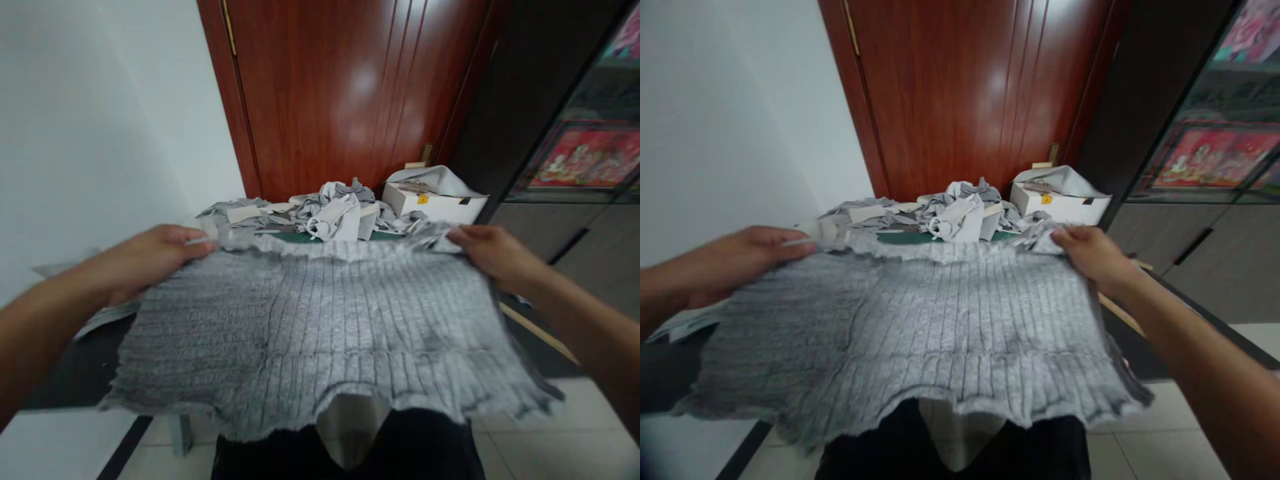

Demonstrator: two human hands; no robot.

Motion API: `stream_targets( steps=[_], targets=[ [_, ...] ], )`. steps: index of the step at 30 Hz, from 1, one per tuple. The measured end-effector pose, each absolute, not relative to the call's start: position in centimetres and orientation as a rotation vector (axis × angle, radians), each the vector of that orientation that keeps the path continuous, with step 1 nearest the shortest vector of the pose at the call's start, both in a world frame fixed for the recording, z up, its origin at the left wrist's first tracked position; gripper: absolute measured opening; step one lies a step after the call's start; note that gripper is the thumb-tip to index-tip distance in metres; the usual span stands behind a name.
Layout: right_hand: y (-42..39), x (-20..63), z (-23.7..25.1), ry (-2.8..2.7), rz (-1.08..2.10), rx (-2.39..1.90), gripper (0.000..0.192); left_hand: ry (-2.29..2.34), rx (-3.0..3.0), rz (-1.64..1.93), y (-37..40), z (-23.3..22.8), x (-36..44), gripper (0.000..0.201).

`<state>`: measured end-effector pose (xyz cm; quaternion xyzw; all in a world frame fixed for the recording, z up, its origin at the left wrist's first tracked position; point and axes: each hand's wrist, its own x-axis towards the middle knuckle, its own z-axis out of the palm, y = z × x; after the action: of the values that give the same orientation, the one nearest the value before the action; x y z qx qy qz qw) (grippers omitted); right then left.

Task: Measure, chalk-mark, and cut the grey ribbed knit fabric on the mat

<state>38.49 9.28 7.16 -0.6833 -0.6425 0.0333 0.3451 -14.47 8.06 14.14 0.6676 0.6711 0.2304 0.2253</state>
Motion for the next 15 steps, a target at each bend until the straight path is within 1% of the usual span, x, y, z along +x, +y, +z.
stream_targets(
  steps=[1, 3, 4, 6, 7, 8, 9, 10, 11, 13, 15],
  targets=[
    [9.8, 37.2, 5.7, -1.692, 0.075, -1.826, 0.041, 1.964, 2.06, 0.486, 8.7, 12.8, -14.8, 0.044],
    [10.2, 35.0, 3.2, -1.705, 0.023, -1.865, 0.027, 2.016, 2.187, 0.419, 9.5, 10.2, -14.8, 0.034],
    [9.9, 34.1, 2.2, -1.723, -0.012, -1.852, 0.024, 2.031, 2.236, 0.432, 9.5, 9.2, -14.4, 0.034],
    [8.5, 32.5, 0.9, -1.819, -0.049, -1.766, 0.026, 1.995, 2.371, 0.528, 9.0, 7.5, -12.5, 0.039],
    [7.4, 31.7, 0.4, -1.899, -0.053, -1.68, 0.026, 1.892, 2.461, 0.561, 8.5, 6.9, -11.2, 0.041],
    [6.3, 31.0, 0.1, -2.065, -0.044, -1.488, 0.029, 1.781, 2.532, 0.581, 8.0, 6.2, -9.6, 0.039],
    [5.2, 30.2, -0.3, -2.213, -0.023, -1.323, 0.033, 1.531, 2.645, 0.558, 7.5, 5.6, -8.0, 0.036],
    [4.1, 29.4, -0.6, -2.319, -0.005, -1.222, 0.039, 1.261, 2.74, 0.54, 7.2, 4.9, -6.5, 0.034],
    [3.1, 28.6, -1.0, -2.411, 0.017, -1.17, 0.047, 1.115, 2.777, 0.501, 7.0, 4.1, -5.2, 0.032],
    [1.4, 27.5, -1.6, -2.546, 0.1, -1.151, 0.061, 0.981, 2.833, 0.412, 7.0, 2.3, -3.6, 0.04],
    [0.0, 27.0, -1.9, -2.594, 0.201, -1.224, 0.067, 0.972, 2.877, 0.305, 7.0, 0.6, -3.6, 0.052]
  ],
)
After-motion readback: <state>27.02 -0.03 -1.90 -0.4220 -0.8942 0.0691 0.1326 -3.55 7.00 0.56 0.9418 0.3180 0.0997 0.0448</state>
